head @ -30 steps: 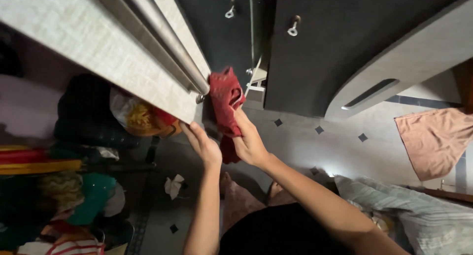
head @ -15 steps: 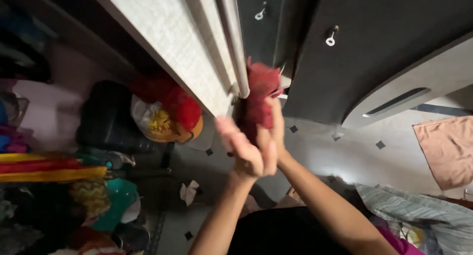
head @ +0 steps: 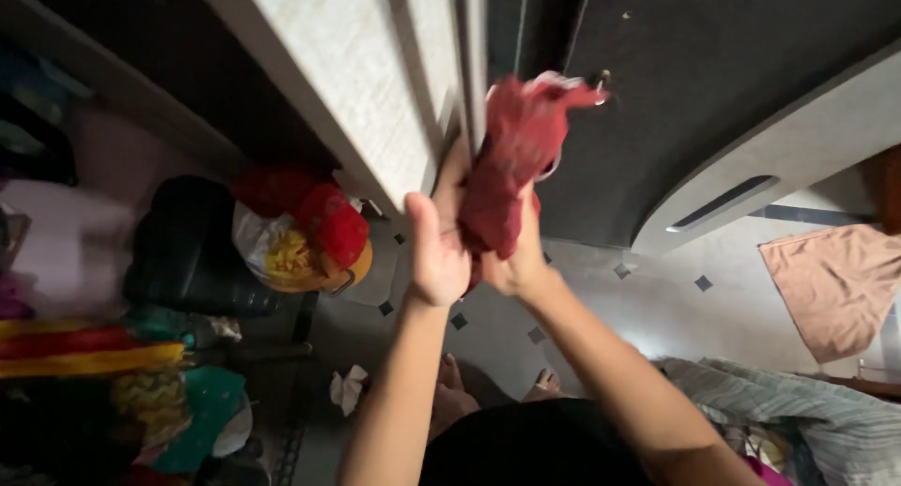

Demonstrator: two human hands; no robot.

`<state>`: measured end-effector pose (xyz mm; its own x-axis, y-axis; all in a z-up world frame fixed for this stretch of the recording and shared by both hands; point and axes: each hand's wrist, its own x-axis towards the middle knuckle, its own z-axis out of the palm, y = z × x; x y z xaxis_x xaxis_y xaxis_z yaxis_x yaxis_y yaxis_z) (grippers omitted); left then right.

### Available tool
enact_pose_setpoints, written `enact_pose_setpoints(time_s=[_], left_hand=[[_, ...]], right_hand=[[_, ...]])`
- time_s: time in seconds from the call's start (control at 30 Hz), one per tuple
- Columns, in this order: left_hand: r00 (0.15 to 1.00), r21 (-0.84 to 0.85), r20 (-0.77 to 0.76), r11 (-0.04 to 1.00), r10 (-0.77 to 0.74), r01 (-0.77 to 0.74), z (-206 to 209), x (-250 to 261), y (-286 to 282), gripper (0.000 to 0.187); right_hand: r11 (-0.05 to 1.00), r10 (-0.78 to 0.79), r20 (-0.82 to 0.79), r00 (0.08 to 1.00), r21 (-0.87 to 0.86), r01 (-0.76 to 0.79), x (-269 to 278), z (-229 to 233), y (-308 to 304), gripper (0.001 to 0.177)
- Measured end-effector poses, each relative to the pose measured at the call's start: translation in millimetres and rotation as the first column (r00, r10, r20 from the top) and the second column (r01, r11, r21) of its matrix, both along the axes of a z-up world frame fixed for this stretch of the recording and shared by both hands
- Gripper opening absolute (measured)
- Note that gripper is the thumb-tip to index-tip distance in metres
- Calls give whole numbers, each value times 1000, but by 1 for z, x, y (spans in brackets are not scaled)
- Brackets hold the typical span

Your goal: Cleaning the surfaces and handles of a wooden cabinet and its mirror with a spray bottle and cloth.

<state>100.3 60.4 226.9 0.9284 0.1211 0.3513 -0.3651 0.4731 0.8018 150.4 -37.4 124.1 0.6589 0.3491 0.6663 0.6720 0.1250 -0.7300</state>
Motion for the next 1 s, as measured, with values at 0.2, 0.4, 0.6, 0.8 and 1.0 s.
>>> enact_pose_setpoints(time_s=[0.2, 0.4, 0.6, 0.8, 1.0], left_hand=[[999, 97, 45, 995, 28, -32, 12, -1, 11, 93], [1000, -30, 4, 999, 23, -23, -4, -4, 18, 97], [1000, -98, 19, 995, 6, -4, -17, -6, 17, 93], [973, -355, -78, 906, 217, -230, -55, -16, -11, 91], [956, -138, 35, 949, 292, -285, -58, -24, -24, 94]], right_hand=[[990, 141, -165, 976, -3, -144, -12, 1, 4, 58], [999, -48, 77, 996, 7, 48, -4, 41, 18, 48], [984, 147, -218, 965, 130, -121, -7, 33, 15, 48], [996, -71, 29, 997, 47, 69, 23, 105, 22, 72], [998, 64, 39, 997, 11, -65, 31, 80, 12, 60]])
